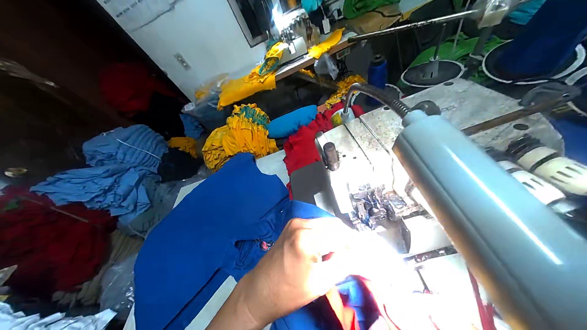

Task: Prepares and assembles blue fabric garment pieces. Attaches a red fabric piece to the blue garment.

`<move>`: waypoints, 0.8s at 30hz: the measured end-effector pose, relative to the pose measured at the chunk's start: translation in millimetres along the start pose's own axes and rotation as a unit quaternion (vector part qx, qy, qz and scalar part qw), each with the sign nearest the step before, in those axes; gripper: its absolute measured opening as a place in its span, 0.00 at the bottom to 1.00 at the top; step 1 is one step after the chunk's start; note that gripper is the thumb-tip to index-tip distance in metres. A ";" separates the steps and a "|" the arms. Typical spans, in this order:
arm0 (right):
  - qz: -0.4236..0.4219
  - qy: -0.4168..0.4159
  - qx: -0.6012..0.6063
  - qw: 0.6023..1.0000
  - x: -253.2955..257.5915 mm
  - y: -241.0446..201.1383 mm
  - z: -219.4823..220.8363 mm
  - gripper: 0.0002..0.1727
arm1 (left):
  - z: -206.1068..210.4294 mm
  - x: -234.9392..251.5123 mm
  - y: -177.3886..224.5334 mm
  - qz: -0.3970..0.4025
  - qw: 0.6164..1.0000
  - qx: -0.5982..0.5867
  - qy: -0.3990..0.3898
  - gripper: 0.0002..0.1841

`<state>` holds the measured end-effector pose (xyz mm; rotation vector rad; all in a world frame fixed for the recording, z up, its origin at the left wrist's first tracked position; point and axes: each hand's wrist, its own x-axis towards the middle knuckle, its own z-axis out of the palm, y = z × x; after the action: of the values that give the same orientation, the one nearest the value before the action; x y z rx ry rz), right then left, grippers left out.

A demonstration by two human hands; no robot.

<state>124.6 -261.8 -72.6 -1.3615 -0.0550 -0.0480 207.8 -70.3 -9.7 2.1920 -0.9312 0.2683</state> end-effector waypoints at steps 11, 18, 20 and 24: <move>-0.057 -0.001 -0.042 0.997 3.5 17.4 -7.5 0.04 | 6.8 -7.1 -18.9 -0.172 0.978 -0.106 -0.047 0.08; -0.023 0.011 -0.051 0.998 6.1 14.1 -4.7 0.05 | 16.7 -9.6 -40.3 -0.029 0.999 -0.035 -0.029 0.08; -0.048 0.008 -0.068 0.997 6.6 27.9 -7.2 0.05 | 17.6 -8.7 -40.9 -0.026 0.999 -0.031 -0.025 0.08; -0.068 0.030 -0.061 0.995 6.9 41.9 -6.3 0.04 | 18.3 -6.1 -38.7 -0.018 0.999 -0.021 -0.022 0.08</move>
<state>134.3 -259.3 -114.4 -1.4766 -0.0948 -0.2098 228.7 -61.5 -46.5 2.1825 -0.9130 0.1825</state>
